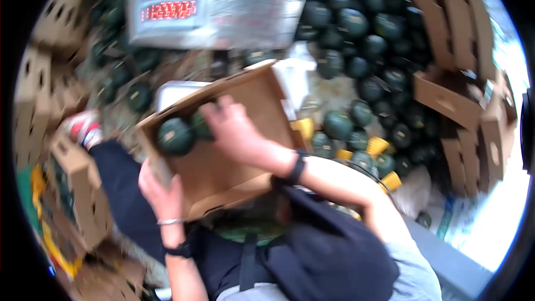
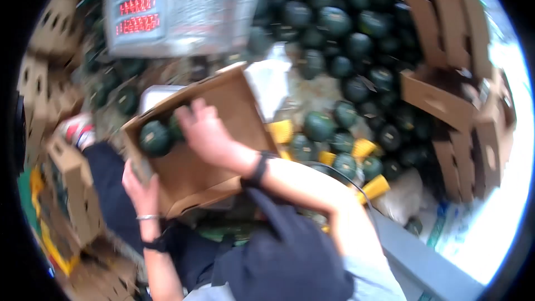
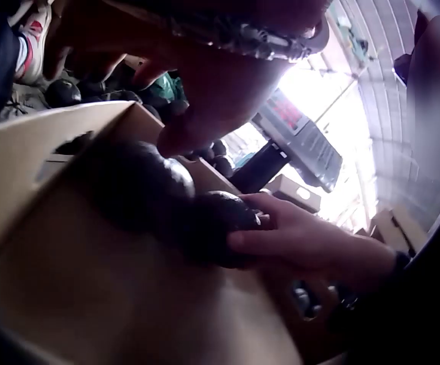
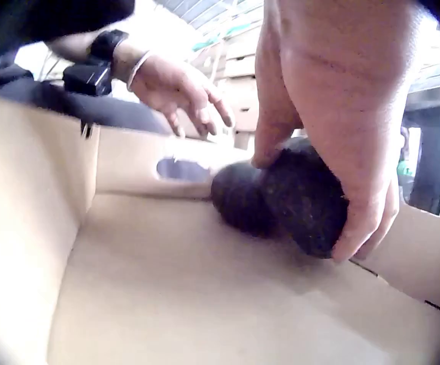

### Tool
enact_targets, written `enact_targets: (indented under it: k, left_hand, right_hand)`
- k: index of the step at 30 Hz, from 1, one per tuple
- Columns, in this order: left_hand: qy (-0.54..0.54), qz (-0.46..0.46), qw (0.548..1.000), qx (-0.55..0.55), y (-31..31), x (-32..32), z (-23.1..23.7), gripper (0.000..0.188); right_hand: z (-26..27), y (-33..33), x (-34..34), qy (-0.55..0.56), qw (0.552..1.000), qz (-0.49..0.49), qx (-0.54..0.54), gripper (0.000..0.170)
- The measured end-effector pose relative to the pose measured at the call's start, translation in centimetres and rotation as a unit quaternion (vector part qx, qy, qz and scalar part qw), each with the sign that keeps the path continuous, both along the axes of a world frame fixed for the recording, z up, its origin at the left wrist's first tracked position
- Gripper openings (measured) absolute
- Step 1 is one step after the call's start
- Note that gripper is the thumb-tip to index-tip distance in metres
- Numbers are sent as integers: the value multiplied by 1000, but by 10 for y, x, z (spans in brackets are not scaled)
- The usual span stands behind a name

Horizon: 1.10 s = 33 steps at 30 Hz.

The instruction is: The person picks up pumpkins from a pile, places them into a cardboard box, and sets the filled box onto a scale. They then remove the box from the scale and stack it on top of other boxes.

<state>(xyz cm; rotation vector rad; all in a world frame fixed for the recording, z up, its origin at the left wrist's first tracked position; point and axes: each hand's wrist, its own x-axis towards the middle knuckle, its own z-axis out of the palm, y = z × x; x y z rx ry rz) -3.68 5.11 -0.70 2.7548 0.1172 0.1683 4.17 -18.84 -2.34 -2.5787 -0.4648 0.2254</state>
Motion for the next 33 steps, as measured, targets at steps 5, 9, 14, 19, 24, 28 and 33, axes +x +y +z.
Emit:
enact_targets:
  k: [5,9,14,19,24,28,33]
  left_hand:
    - [199,79,960,-182,15,-19,-24,62]
    - [119,-16,967,-225,45,-19,-43,55]
    - [131,-47,966,-219,69,-17,-57,66]
    - [4,-38,998,-50,-3,7,22,52]
    - [59,-1,966,-254,-61,25,57,50]
    - [152,-43,904,-397,-90,28,62,44]
    - [268,-25,749,-606,-163,15,82,56]
  right_hand:
    - [-24,10,-2,-144,985,-40,-88,72]
    - [2,-37,4,-62,995,-38,68,59]
    - [20,-235,19,-332,905,-266,5,11]
    - [-51,-453,-20,-60,782,-365,-502,44]
    - [-33,-472,-24,-85,826,-339,-442,59]
    - [-18,-447,-24,-86,849,-522,1,58]
    - [44,-320,-70,111,590,-363,713,51]
